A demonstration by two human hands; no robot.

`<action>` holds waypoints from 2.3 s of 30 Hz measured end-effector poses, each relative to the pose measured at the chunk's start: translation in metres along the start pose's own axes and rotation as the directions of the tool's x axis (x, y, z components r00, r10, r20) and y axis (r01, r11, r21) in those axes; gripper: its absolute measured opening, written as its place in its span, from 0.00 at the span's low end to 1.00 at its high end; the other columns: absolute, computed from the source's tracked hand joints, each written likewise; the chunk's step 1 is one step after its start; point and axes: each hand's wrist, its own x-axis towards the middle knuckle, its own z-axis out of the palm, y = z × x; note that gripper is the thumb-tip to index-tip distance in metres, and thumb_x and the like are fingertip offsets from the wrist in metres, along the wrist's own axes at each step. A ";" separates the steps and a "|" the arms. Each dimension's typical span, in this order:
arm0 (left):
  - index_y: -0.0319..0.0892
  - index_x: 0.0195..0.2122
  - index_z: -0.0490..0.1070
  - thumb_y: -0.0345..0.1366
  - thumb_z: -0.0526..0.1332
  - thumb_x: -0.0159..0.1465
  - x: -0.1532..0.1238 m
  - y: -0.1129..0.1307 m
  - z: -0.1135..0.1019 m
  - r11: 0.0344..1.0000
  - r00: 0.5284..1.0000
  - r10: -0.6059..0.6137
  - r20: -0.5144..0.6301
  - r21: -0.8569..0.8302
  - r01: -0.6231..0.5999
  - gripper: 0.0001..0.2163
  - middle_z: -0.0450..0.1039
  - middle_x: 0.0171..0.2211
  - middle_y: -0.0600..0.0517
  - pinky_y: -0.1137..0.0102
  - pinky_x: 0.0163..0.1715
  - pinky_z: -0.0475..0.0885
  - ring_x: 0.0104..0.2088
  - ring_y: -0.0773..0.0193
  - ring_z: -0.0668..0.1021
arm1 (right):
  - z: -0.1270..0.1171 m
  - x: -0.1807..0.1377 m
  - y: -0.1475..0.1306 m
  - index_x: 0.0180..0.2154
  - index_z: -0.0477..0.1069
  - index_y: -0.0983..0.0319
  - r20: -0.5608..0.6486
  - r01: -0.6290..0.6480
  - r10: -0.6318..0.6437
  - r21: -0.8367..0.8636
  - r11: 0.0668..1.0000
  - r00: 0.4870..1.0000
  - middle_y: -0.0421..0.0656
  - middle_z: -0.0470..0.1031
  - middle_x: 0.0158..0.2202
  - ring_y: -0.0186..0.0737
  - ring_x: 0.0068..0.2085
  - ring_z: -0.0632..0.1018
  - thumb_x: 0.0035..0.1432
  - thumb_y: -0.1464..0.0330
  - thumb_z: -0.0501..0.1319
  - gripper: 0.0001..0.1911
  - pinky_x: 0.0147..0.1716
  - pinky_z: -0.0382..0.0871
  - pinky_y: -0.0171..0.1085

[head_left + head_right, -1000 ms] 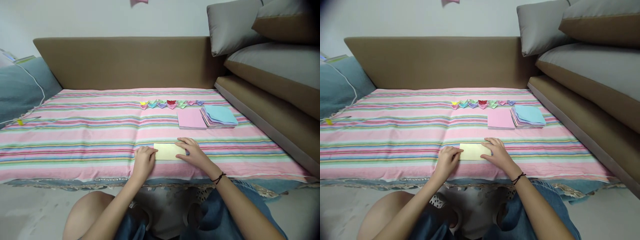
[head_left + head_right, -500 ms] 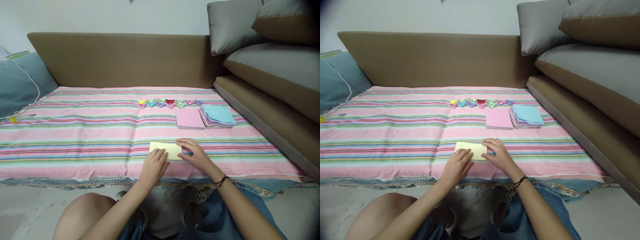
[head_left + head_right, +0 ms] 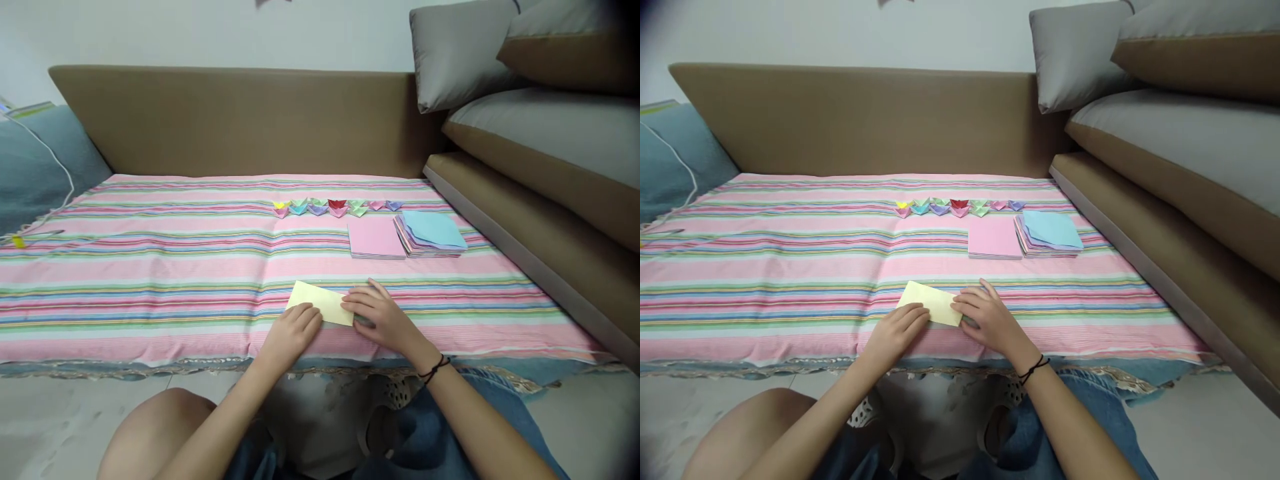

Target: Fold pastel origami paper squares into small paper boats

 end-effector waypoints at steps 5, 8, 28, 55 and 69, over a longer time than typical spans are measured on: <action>0.38 0.46 0.66 0.28 0.50 0.66 -0.007 -0.007 -0.001 0.993 0.999 -0.009 -0.031 -0.114 0.005 0.10 0.73 0.43 0.46 0.64 0.45 0.71 0.48 0.57 0.72 | 0.007 0.001 -0.005 0.46 0.70 0.59 -0.035 0.031 -0.033 -0.050 0.998 0.999 0.47 0.74 0.45 0.43 0.47 0.72 0.59 0.73 0.53 0.14 0.55 0.55 0.53; 0.40 0.42 0.68 0.30 0.54 0.64 -0.002 -0.001 -0.001 0.965 0.993 -0.121 -0.008 -0.233 0.116 0.07 0.73 0.39 0.47 0.62 0.44 0.70 0.44 0.58 0.72 | 0.010 0.003 -0.005 0.41 0.73 0.58 -0.088 0.014 -0.013 0.003 1.000 0.996 0.45 0.75 0.42 0.43 0.45 0.72 0.60 0.73 0.54 0.11 0.53 0.57 0.53; 0.41 0.23 0.67 0.31 0.61 0.59 0.015 0.013 0.011 0.592 0.731 -0.672 0.119 -0.506 0.627 0.08 0.70 0.36 0.50 0.64 0.39 0.65 0.40 0.59 0.70 | 0.018 0.022 -0.010 0.20 0.73 0.59 -0.140 -0.463 0.552 0.401 0.791 0.822 0.42 0.74 0.32 0.44 0.41 0.71 0.50 0.66 0.67 0.09 0.41 0.63 0.43; 0.51 0.52 0.69 0.31 0.59 0.62 0.017 -0.003 0.009 0.828 0.872 -0.416 0.257 -0.289 0.480 0.17 0.63 0.46 0.47 0.57 0.43 0.67 0.43 0.54 0.65 | 0.023 0.024 -0.011 0.23 0.63 0.59 -0.161 -0.499 0.556 0.291 0.816 0.815 0.42 0.70 0.29 0.46 0.37 0.69 0.45 0.68 0.68 0.13 0.37 0.63 0.42; 0.53 0.50 0.70 0.32 0.60 0.61 0.017 -0.008 0.011 0.850 0.885 -0.390 0.254 -0.269 0.452 0.17 0.62 0.45 0.47 0.58 0.42 0.68 0.42 0.55 0.66 | 0.023 0.019 -0.004 0.27 0.58 0.58 -0.140 -0.501 0.580 0.368 0.783 0.803 0.41 0.69 0.32 0.46 0.37 0.68 0.44 0.73 0.62 0.12 0.36 0.63 0.42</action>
